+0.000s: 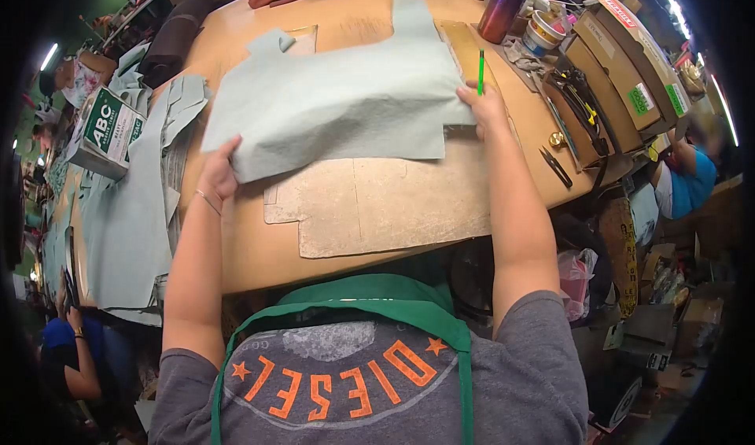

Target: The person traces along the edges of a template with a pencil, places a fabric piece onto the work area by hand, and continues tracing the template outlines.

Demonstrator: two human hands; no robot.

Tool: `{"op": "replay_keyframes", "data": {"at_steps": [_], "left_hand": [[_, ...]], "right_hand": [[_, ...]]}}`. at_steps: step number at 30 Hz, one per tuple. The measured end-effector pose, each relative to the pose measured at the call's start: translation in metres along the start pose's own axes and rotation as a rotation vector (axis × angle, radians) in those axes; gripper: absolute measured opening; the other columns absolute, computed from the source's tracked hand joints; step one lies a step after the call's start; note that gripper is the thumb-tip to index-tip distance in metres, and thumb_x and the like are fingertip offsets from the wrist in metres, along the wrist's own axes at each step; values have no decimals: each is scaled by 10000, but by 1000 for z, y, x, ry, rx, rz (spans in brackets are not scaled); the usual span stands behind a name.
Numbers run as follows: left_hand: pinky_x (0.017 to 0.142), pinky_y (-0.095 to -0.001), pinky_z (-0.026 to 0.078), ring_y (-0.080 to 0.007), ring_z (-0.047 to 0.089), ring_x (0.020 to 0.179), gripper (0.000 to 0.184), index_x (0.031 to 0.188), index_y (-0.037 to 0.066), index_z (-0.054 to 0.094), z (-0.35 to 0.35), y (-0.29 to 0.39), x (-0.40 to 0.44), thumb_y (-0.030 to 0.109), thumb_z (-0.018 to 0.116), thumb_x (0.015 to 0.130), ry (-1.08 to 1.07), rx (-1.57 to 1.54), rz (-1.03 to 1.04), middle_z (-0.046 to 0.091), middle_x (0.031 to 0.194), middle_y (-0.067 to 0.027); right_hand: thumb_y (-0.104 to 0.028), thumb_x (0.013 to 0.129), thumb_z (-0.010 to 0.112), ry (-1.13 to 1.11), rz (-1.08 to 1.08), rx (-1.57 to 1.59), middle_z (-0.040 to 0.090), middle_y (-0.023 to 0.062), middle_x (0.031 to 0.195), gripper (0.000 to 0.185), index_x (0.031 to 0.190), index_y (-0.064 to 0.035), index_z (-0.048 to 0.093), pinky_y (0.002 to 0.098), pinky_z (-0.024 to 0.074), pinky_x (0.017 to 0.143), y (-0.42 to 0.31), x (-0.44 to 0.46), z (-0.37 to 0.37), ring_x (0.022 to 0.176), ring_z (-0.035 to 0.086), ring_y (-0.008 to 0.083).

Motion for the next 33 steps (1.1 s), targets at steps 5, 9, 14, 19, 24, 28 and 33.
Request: {"op": "replay_keyframes", "data": {"at_steps": [5,9,14,19,24,28,33], "left_hand": [[814,-368,449,-238,536,966,430,1145,-54,423,11,-24,-47,194,561,822,-21,160,-129,530,1091,-144],[840,-354,438,-241,532,983,426,1165,-26,413,12,-42,-86,211,542,835,-124,88,-147,528,1106,-128],[859,-364,433,-226,535,986,384,1163,9,420,3,-49,-97,214,512,852,-200,-318,-240,529,1111,-117],[846,-403,443,-251,547,968,387,1182,26,404,-10,-55,-83,228,486,862,-55,-135,-188,529,1106,-121],[724,-386,496,-234,587,844,355,1148,28,424,-6,-43,-111,198,506,847,-33,64,-115,574,998,-116],[503,-295,504,-160,586,555,277,1005,20,481,-47,-45,-128,226,538,828,45,451,-180,593,795,-103],[540,-291,472,-188,574,611,285,921,-33,500,-62,0,-134,225,561,817,262,931,316,584,732,-105]], "right_hand": [[-75,710,670,-20,-56,-126,559,87,874,373,1034,15,510,254,417,728,15,-23,-33,798,532,149],[-91,721,662,-188,27,-27,554,75,892,443,1105,-14,456,233,426,685,5,-57,-45,791,533,123],[-52,709,652,-303,12,267,529,58,907,574,1198,-40,352,220,451,615,-8,-101,-22,724,537,106],[32,664,638,-221,-60,129,518,21,855,610,1200,-60,362,169,412,520,-7,-110,9,642,510,71],[-19,685,624,-300,22,115,505,-12,758,566,1195,-64,383,138,279,378,-17,-130,-13,543,441,21],[-133,695,642,-243,95,-521,502,41,670,567,1199,-47,398,221,381,455,1,-154,-43,568,490,92],[-232,743,615,104,-300,-1028,600,174,856,387,1036,4,526,380,435,622,-22,-154,-85,663,572,319]]}}
Point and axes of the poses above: each hand's wrist, its own x-axis towards the middle knuckle, its own z-axis out of the palm, y = z × x, the point moved 8 cm from there along x, towards the middle knuckle
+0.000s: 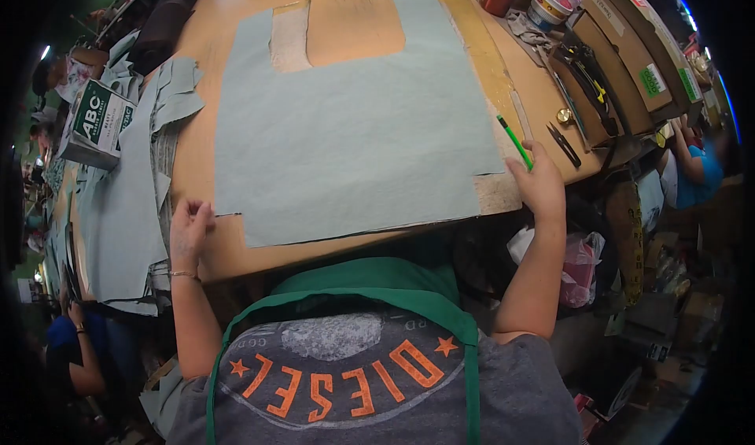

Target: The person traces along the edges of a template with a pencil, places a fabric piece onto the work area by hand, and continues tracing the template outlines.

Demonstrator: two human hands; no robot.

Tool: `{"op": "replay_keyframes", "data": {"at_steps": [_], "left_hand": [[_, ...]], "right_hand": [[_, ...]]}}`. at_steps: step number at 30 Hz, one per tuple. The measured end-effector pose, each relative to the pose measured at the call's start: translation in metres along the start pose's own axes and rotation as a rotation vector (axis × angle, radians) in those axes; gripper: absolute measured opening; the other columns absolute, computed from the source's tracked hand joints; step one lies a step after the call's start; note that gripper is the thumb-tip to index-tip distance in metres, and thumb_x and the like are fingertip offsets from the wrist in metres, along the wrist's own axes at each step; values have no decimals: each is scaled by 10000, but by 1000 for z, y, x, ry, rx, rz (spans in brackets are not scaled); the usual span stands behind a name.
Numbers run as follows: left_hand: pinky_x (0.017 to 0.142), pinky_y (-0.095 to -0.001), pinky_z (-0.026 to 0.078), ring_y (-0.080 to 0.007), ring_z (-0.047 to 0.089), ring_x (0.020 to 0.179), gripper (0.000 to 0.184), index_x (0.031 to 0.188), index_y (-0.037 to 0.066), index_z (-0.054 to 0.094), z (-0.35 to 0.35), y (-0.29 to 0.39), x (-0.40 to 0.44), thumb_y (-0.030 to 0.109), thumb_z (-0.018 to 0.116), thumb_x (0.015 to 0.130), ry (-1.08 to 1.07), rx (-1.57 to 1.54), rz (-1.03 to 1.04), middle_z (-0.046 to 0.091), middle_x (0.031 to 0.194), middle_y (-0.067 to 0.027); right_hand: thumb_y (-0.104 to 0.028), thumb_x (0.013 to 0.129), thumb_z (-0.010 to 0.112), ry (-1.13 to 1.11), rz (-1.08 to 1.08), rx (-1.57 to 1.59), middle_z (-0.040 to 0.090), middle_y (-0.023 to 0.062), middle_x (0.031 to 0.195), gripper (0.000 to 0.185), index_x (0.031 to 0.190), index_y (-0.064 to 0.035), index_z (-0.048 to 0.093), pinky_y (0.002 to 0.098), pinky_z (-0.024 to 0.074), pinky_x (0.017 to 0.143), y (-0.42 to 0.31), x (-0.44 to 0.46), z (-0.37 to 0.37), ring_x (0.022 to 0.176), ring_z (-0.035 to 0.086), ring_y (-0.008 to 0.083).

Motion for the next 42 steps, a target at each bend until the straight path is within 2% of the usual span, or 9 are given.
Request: {"op": "replay_keyframes", "data": {"at_steps": [4,8,12,25,29,30,34,38,42], "left_hand": [[794,-353,415,-309,517,920,293,943,-16,512,38,87,-1,222,590,791,166,343,592,544,973,-190],[926,-564,241,-361,261,1212,483,1174,77,440,114,106,8,366,537,800,38,582,412,319,1295,-182],[883,-695,130,-334,110,1293,598,1297,199,333,126,96,19,498,467,797,-66,713,261,158,1405,-115],[927,-665,91,-305,97,1303,674,1327,237,273,109,80,29,559,468,768,-26,717,173,160,1412,-84],[925,-666,93,-298,77,1307,720,1335,220,253,93,74,45,581,472,751,-41,711,108,151,1416,-72],[922,-669,93,-303,73,1307,725,1335,212,254,89,75,48,582,472,751,-63,704,100,147,1416,-78],[910,-684,91,-326,67,1303,741,1335,187,253,84,81,47,591,464,751,30,755,116,134,1415,-107],[902,-689,100,-341,82,1298,760,1334,188,255,109,90,39,619,451,740,-28,758,196,138,1411,-118],[912,-674,109,-334,105,1296,743,1341,202,240,105,85,42,604,447,753,-19,680,222,139,1415,-97]], "right_hand": [[-126,801,525,-127,93,44,587,197,890,206,957,-8,589,331,443,705,-57,12,8,799,579,316],[-63,726,513,-29,-406,-39,510,145,1127,296,1012,-95,583,388,401,841,-112,-2,68,1043,471,305],[-55,715,513,8,-452,-125,470,142,1185,383,1087,-141,548,489,350,883,-97,-16,76,1113,425,318],[-151,746,580,203,55,-302,561,169,847,195,894,-24,584,415,421,757,44,64,18,829,532,345],[-311,758,601,-42,212,-116,599,220,761,386,899,47,563,384,453,679,46,100,28,718,593,328],[-310,781,597,-202,257,38,617,171,784,368,910,33,571,337,471,607,44,102,35,696,609,232],[-258,765,636,-496,478,813,621,107,830,374,997,18,537,253,489,584,45,96,64,690,607,148],[-129,777,619,-477,302,1104,584,105,959,428,1116,55,433,251,481,656,21,93,57,774,594,142],[-71,774,610,-130,135,923,557,67,978,380,1109,25,459,220,429,756,7,92,2,868,539,102]]}}
Point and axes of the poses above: each hand's wrist, its own x-axis towards the middle knuckle, its own z-axis out of the palm, y = z × x, the point moved 8 cm from there along x, towards the middle knuckle
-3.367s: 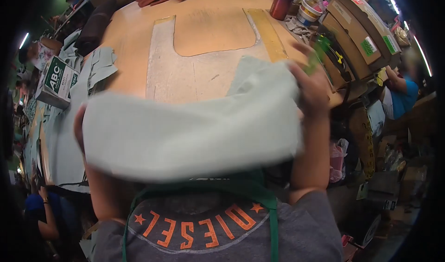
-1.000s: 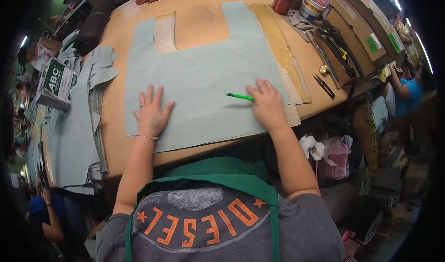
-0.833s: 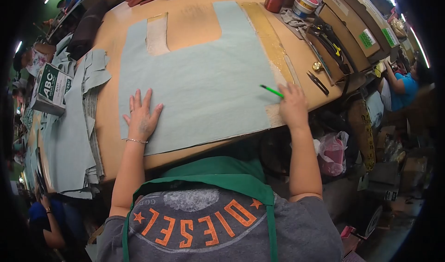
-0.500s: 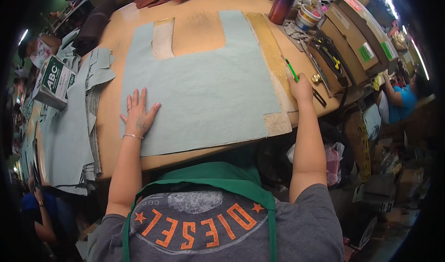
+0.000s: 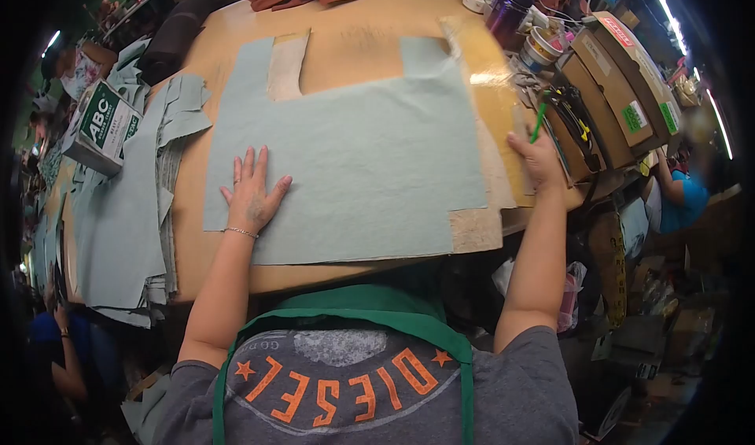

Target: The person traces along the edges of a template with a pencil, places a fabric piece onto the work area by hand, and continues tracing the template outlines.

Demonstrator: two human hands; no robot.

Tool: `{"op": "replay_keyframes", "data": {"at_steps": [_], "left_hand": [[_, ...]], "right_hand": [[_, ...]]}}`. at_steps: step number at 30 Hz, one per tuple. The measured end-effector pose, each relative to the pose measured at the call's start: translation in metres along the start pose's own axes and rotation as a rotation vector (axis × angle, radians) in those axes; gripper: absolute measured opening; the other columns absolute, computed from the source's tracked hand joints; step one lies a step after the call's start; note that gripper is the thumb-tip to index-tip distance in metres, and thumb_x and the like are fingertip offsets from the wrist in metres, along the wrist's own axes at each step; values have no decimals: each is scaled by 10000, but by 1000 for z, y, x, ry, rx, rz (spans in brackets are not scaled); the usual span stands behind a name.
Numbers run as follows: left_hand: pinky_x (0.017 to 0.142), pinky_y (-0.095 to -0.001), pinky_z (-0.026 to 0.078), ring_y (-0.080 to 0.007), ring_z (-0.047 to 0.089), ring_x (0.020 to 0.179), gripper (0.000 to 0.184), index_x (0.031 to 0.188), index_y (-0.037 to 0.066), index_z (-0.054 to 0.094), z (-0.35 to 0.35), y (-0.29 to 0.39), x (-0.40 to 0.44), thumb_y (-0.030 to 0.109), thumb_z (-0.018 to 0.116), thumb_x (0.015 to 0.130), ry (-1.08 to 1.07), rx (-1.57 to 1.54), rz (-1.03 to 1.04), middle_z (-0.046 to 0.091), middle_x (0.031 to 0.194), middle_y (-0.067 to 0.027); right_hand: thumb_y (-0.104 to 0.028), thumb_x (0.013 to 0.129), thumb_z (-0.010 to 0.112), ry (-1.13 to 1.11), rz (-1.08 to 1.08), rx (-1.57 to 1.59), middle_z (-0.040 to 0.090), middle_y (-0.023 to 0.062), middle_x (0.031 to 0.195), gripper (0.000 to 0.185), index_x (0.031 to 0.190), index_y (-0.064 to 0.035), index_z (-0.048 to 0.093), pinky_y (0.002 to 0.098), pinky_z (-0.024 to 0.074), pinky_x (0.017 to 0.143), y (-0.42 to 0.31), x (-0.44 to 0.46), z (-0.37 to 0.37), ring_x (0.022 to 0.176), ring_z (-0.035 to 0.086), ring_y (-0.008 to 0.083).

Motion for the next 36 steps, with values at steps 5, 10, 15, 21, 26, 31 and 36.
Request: {"op": "replay_keyframes", "data": {"at_steps": [5,10,15,21,26,31,36], "left_hand": [[914,-670,108,-326,114,1296,758,1342,197,239,-2,-5,1,619,442,745,50,-84,2,153,1411,-103],[911,-674,106,-334,108,1295,798,1337,190,253,-3,-3,-2,641,465,714,9,-25,0,160,1405,-124],[904,-679,113,-348,99,1293,796,1323,183,289,-2,2,-2,633,497,700,6,53,8,162,1402,-133],[896,-681,142,-355,99,1291,716,1312,188,313,-4,13,-4,561,514,734,37,95,27,166,1400,-130],[885,-684,169,-366,98,1288,645,1313,199,313,11,87,-21,507,486,774,19,162,356,169,1401,-114],[879,-677,201,-377,106,1282,685,1315,211,310,31,125,-51,558,480,749,-201,135,507,174,1399,-110],[874,-667,222,-377,179,1259,705,1289,180,355,19,124,-71,591,481,731,-283,137,540,233,1374,-113]], "right_hand": [[-31,779,596,-39,-287,-12,542,33,983,329,1082,32,485,201,421,746,-87,-13,-2,835,523,78],[-142,784,629,280,-463,-151,544,49,1012,369,1080,31,495,228,398,792,-123,-3,-101,876,517,119],[-186,792,627,577,-687,-272,577,31,960,312,1042,-22,538,252,385,780,-135,-26,-115,871,508,122],[-157,794,624,734,-667,-152,577,24,949,235,976,-29,549,256,376,783,-82,-46,-67,867,504,121],[-122,805,605,754,-700,-22,580,36,961,228,995,-19,533,264,386,790,-42,-60,-60,865,513,126],[-95,818,583,909,-766,-53,563,33,947,218,999,2,510,252,384,779,-61,-99,-76,837,508,115],[-62,829,558,837,-764,35,541,26,884,121,914,-6,492,240,380,748,-46,-106,-80,806,484,100]]}}
Point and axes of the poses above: each hand's wrist, its own x-axis towards the middle knuckle, its own z-axis out of the palm, y = z × x, the point moved 8 cm from there along x, towards the middle knuckle
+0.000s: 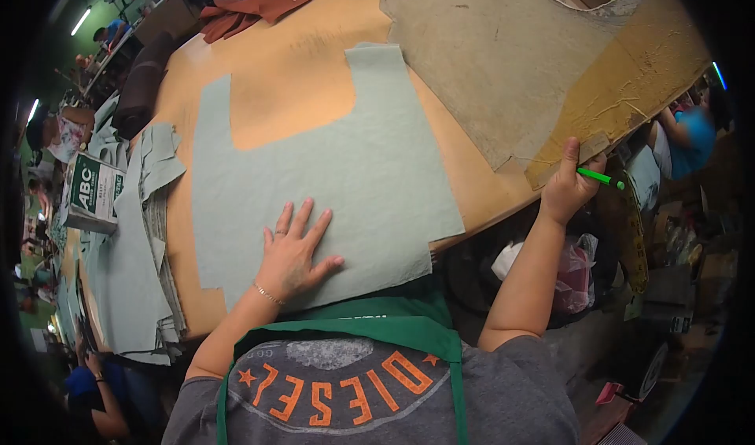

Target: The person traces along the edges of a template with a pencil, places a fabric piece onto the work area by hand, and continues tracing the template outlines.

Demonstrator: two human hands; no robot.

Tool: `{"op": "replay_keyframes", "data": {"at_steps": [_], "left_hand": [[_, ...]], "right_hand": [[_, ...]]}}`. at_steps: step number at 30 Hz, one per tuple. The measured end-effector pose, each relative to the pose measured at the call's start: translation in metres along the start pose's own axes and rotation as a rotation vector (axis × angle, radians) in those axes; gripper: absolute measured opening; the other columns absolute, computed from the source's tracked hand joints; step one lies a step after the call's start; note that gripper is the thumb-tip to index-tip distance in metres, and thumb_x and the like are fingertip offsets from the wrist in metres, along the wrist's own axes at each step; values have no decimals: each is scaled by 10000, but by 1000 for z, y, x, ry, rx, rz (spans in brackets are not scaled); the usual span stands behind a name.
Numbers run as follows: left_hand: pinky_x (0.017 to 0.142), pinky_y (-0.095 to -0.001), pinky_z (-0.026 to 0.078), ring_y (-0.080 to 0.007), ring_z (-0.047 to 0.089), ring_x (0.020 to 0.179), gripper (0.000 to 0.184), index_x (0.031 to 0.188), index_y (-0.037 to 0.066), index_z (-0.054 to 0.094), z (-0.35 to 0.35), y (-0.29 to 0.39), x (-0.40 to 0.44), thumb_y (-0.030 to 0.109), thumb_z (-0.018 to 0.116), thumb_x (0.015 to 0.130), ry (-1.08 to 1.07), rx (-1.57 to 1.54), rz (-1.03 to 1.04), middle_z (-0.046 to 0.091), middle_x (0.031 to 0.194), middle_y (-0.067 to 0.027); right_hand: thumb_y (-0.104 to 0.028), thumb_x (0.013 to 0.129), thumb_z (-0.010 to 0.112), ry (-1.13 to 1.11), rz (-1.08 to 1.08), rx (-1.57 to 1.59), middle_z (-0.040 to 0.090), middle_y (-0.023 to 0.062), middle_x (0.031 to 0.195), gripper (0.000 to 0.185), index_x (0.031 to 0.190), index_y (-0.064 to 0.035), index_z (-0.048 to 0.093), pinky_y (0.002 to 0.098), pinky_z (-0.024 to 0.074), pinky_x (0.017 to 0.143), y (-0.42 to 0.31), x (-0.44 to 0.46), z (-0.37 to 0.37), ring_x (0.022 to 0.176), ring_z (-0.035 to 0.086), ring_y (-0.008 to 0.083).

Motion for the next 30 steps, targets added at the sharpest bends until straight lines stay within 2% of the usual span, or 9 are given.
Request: {"op": "replay_keyframes", "data": {"at_steps": [6,8,10,12,14,17,19,23,30], "left_hand": [[872,-624,264,-315,457,1081,634,1206,108,441,-29,6,23,562,467,765,-284,2,-101,477,1181,-147],[910,-528,303,-319,495,1031,557,1148,89,492,-50,5,60,520,452,797,53,-17,-24,515,1127,-164],[869,-415,379,-343,519,974,452,1036,49,557,-67,-10,121,437,449,831,290,-250,42,559,1027,-188],[774,-413,436,-344,520,940,402,927,22,596,-81,-36,188,385,452,836,253,-458,-98,545,1022,-181],[740,-382,432,-360,556,825,326,870,6,606,-100,-57,244,307,486,835,542,-379,-27,581,826,-224],[758,-383,432,-342,558,832,276,873,25,617,-106,-58,297,274,514,815,572,-233,-39,583,871,-199],[770,-381,433,-327,559,857,230,885,41,622,-99,-51,324,237,548,790,530,-217,-30,583,904,-181],[823,-363,430,-283,523,993,187,947,88,615,-80,-44,361,157,563,781,396,-196,-70,547,1078,-103],[816,-367,427,-312,549,944,334,1023,35,546,-54,-46,390,166,628,727,125,-196,-86,577,1001,-175]], "right_hand": [[-51,832,549,5,-24,-45,524,20,860,110,906,-9,480,227,375,738,-11,-8,6,797,469,92],[-61,837,544,-6,-13,-42,528,31,882,132,930,3,475,241,375,758,-12,-11,6,814,476,104],[-69,841,540,-10,-15,-54,529,42,909,150,948,10,471,253,371,778,-12,-12,6,837,478,115],[-77,848,528,-5,-3,-88,526,66,963,178,978,25,460,268,362,811,-10,-12,4,881,475,130],[-75,850,523,-1,12,-88,522,67,961,173,975,27,458,267,360,811,-10,-14,4,879,472,128],[-60,854,507,-6,12,-85,517,65,944,164,982,25,449,270,364,799,-12,-14,5,864,468,129],[-53,856,498,2,9,-62,515,62,930,159,985,23,444,271,368,789,-11,-15,4,855,466,130],[-31,847,491,-3,26,-58,473,132,1110,292,1114,34,390,316,351,882,-1,-19,-6,1000,460,188],[-48,843,501,16,34,-69,432,158,1195,394,1196,30,343,344,339,927,5,-17,-12,1075,437,224]]}}
Point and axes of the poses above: each hand's wrist, its own x-axis towards the middle knuckle, its own z-axis out of the palm, y = z × x, the point moved 8 cm from there along x, towards the middle knuckle
